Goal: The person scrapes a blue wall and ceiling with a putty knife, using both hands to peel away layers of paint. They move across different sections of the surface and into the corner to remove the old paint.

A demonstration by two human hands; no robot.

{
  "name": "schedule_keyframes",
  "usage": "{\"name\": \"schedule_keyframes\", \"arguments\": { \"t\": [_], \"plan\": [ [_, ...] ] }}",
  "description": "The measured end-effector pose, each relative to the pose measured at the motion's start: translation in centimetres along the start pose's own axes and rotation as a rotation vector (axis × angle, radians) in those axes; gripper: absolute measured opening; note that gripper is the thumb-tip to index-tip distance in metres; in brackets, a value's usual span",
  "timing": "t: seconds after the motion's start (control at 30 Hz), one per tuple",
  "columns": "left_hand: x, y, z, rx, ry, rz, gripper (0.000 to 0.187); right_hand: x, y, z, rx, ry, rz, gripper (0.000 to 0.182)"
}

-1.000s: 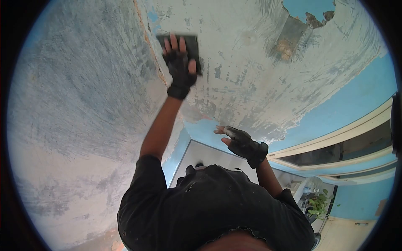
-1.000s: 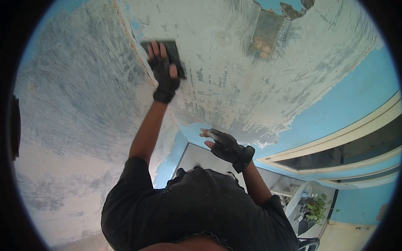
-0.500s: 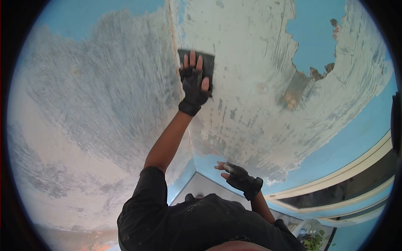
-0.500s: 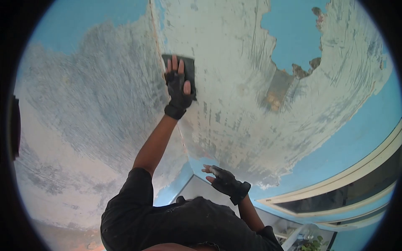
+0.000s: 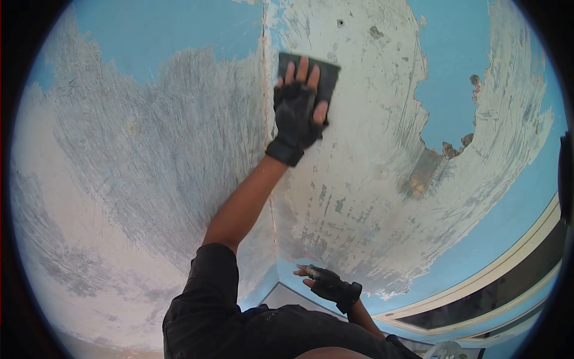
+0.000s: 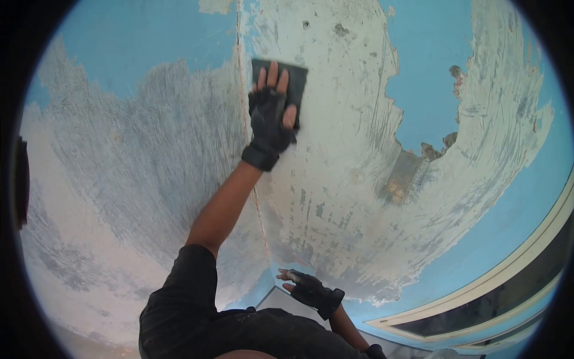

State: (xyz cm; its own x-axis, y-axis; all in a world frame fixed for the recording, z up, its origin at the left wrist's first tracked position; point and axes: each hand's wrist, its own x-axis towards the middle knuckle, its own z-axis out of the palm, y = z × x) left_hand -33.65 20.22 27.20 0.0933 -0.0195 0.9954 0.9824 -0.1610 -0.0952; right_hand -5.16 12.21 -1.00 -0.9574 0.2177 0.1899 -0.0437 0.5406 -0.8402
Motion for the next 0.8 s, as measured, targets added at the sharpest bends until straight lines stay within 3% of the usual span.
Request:
{"name": "schedule_keyframes", "arguments": {
  "t": [0.1,0.2,0.27,0.3,0.37,0.43,0.5,0.67,0.8],
  "plan": [
    [0.0,0.1,0.3,-0.023,0.006,0.027,0.066,0.0,1.0,0.6,-0.078,0.002,-0.039,0.036],
    [6.6,-2.0,1.4,-0.016,0.131,0.102,0.062,0.6,-0.5,-0.1,-0.008,-0.036,0.098,0.038],
    [11.9,-3.3,1.6,-0.057,0.145,0.189,0.056,1.4,-0.9,-0.4,-0.07,-0.012,0.039,0.038],
    [14.1,-1.6,0.2,-0.066,0.106,0.032,0.067,1.7,-0.9,-0.5,-0.134,0.008,-0.032,0.039],
    [14.6,-1.7,0.5,-0.053,0.135,0.041,0.068,1.9,-0.9,-0.4,-0.182,0.017,-0.022,0.04],
    [11.7,-1.9,0.9,-0.075,0.096,0.012,0.072,1.7,-0.8,-0.1,-0.077,0.109,-0.093,0.039],
    [5.1,-1.3,1.3,-0.021,0.078,0.057,0.058,1.0,-0.9,0.2,-0.031,0.113,-0.063,0.037],
    [-19.0,2.2,0.7,-0.023,-0.06,-0.164,0.065,-1.6,1.8,1.6,0.01,0.147,-0.087,0.037],
    [-20.6,1.7,0.4,-0.018,-0.106,-0.214,0.067,-2.0,0.8,1.1,-0.026,0.1,0.04,0.038]
  ]
}}
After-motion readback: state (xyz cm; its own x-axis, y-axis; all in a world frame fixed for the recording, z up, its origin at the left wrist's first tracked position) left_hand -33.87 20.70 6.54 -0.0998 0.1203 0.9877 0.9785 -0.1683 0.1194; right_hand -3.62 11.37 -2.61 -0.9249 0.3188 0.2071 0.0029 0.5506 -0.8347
